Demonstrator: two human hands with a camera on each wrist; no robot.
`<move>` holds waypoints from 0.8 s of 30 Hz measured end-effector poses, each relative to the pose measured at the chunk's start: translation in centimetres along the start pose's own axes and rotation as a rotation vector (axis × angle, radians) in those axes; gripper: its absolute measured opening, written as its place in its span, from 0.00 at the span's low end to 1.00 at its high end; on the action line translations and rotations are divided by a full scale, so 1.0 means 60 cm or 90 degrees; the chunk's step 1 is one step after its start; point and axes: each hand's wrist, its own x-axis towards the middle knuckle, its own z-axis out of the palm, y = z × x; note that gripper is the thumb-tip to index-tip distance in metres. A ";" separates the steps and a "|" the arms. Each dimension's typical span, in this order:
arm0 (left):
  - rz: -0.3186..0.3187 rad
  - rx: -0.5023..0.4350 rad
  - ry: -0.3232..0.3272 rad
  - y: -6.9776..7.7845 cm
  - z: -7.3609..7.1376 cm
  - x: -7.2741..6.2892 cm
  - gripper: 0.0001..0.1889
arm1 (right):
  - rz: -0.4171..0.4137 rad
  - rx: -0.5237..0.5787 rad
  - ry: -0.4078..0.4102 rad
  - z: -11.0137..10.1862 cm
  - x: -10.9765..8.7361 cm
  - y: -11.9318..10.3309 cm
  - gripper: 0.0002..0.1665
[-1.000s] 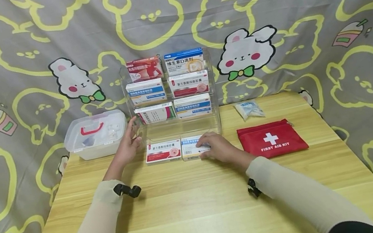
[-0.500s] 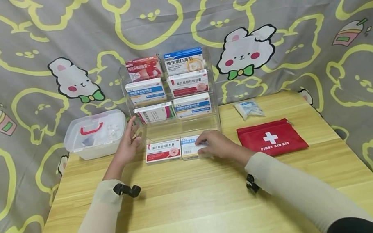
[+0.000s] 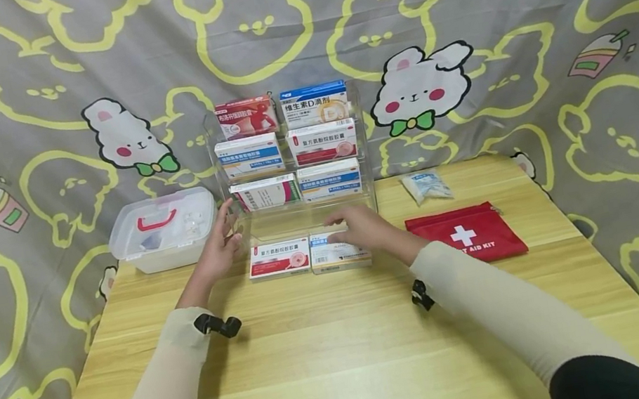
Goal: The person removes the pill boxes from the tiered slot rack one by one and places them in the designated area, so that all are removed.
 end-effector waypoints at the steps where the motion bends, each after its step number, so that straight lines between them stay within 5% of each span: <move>1: -0.003 0.002 0.000 0.001 0.000 0.000 0.41 | 0.000 -0.003 0.003 -0.005 0.004 -0.004 0.22; 10: -0.017 0.015 0.000 0.006 0.001 0.001 0.41 | -0.040 0.004 0.035 -0.049 0.044 -0.045 0.22; 19: -0.008 0.012 0.017 -0.056 0.007 0.023 0.43 | -0.043 0.024 0.076 -0.080 0.090 -0.086 0.23; 24: 0.000 0.017 0.025 -0.065 0.007 0.026 0.45 | -0.036 0.052 0.094 -0.089 0.116 -0.100 0.21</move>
